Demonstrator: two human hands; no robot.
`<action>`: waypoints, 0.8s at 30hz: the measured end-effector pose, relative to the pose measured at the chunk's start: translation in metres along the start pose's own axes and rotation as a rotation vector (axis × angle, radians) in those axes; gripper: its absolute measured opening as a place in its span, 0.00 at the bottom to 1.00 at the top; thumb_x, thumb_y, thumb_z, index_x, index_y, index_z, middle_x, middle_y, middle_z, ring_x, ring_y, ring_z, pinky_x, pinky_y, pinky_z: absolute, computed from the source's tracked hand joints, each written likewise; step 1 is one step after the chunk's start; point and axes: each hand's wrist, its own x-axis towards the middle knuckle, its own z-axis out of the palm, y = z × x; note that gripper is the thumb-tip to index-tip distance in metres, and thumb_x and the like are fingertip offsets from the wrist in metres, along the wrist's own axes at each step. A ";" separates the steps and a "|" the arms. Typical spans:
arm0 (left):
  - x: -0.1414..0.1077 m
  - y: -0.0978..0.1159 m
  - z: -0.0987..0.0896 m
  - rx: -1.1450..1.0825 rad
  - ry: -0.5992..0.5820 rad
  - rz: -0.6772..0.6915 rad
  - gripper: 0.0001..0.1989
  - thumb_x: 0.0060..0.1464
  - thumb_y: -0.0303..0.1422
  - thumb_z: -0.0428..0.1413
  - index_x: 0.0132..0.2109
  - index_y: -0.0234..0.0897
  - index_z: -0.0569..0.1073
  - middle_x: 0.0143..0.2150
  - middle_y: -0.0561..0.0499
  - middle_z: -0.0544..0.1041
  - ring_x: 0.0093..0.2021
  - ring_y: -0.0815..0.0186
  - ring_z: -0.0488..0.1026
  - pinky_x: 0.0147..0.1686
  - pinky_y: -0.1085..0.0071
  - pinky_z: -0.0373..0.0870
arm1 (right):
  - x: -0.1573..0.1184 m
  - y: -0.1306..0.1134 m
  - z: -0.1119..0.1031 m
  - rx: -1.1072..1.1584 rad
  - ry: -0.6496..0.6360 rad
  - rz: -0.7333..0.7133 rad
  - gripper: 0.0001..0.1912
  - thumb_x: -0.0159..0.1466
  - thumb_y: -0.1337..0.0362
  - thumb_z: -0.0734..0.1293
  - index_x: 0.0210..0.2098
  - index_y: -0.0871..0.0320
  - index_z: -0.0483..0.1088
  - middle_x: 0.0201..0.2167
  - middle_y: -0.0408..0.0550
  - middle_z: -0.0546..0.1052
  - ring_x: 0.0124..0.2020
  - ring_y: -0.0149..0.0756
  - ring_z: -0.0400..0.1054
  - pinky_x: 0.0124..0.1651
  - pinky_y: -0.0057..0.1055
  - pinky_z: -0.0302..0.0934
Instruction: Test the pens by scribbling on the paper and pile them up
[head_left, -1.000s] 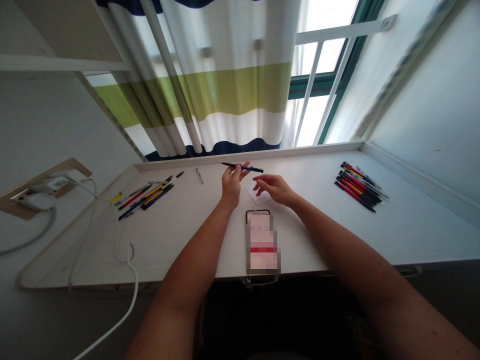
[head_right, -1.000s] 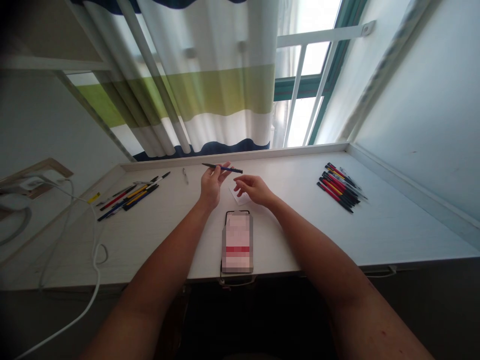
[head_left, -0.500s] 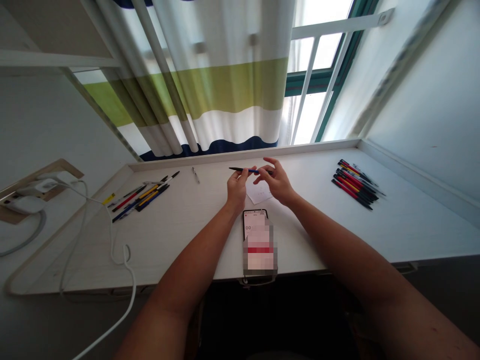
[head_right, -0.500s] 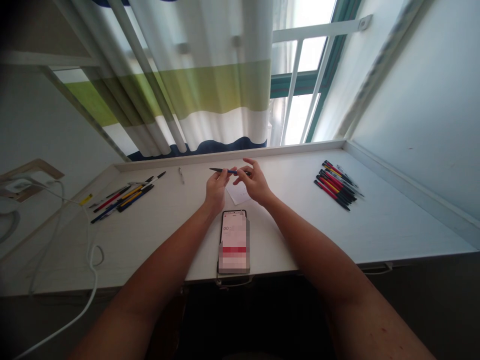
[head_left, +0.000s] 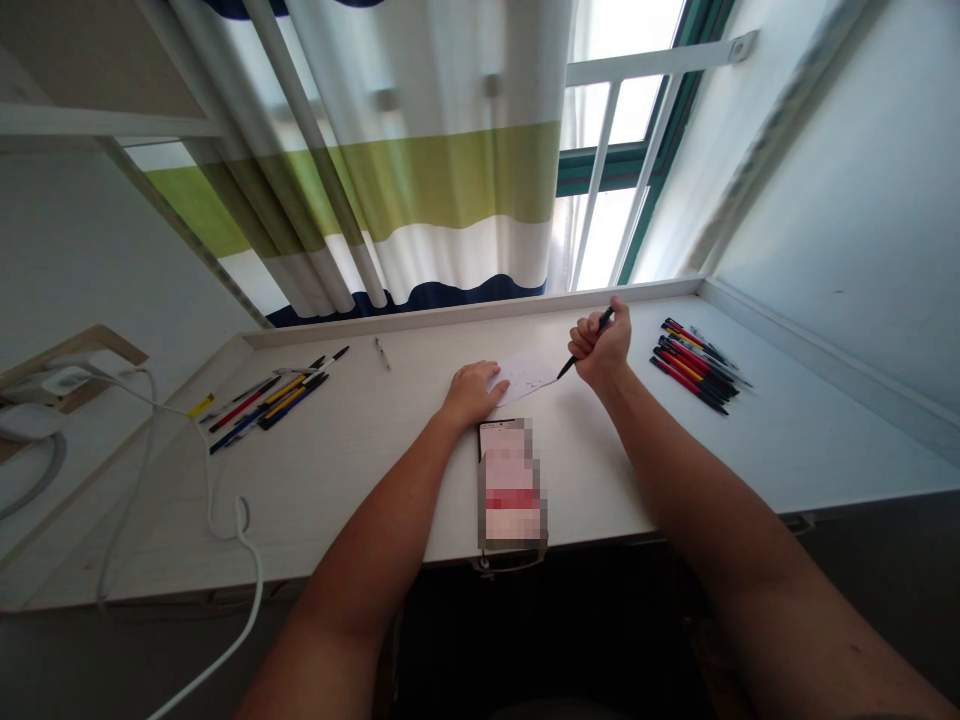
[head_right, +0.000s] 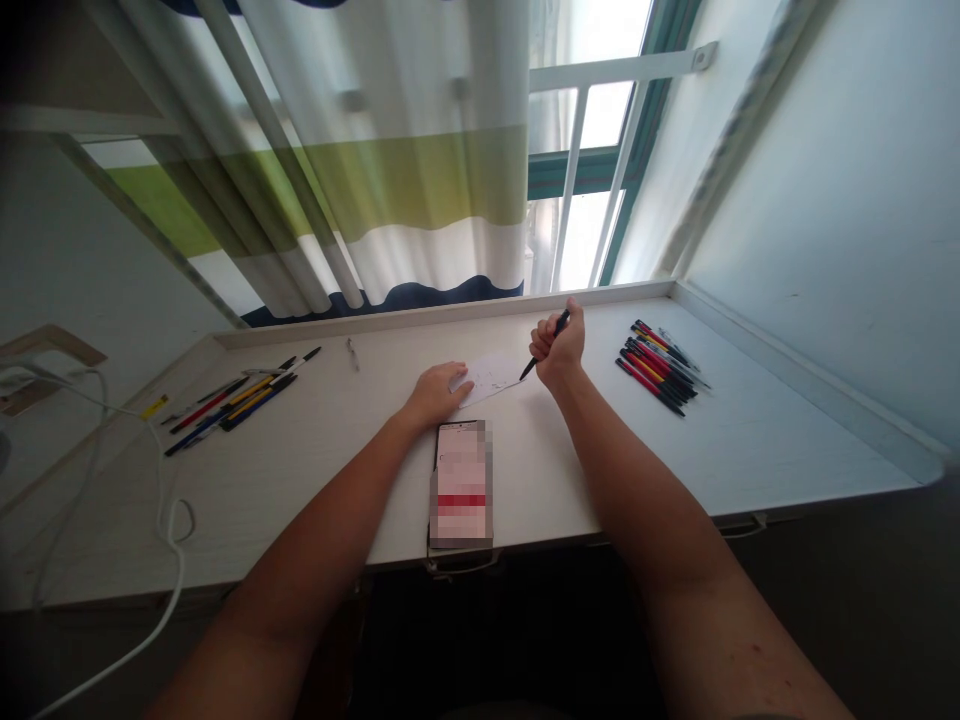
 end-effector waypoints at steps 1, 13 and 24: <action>0.001 -0.003 0.000 0.029 -0.015 0.003 0.17 0.61 0.38 0.60 0.54 0.38 0.80 0.63 0.39 0.78 0.65 0.48 0.72 0.69 0.47 0.60 | -0.001 -0.002 0.000 0.034 0.004 0.016 0.32 0.66 0.33 0.59 0.20 0.49 0.54 0.11 0.35 0.48 0.12 0.29 0.43 0.12 0.31 0.41; 0.001 -0.012 -0.010 0.046 -0.095 -0.044 0.21 0.60 0.39 0.60 0.59 0.37 0.77 0.67 0.39 0.74 0.68 0.48 0.70 0.73 0.45 0.51 | -0.007 -0.007 0.012 0.031 -0.057 -0.042 0.26 0.65 0.38 0.66 0.24 0.50 0.59 0.19 0.43 0.65 0.23 0.35 0.64 0.23 0.34 0.58; 0.001 -0.012 -0.009 0.118 -0.137 -0.078 0.24 0.63 0.42 0.57 0.62 0.40 0.75 0.69 0.46 0.72 0.69 0.53 0.67 0.75 0.53 0.49 | -0.027 0.000 0.024 0.082 -0.099 0.342 0.43 0.64 0.24 0.50 0.32 0.56 0.73 0.18 0.48 0.73 0.18 0.34 0.66 0.23 0.33 0.63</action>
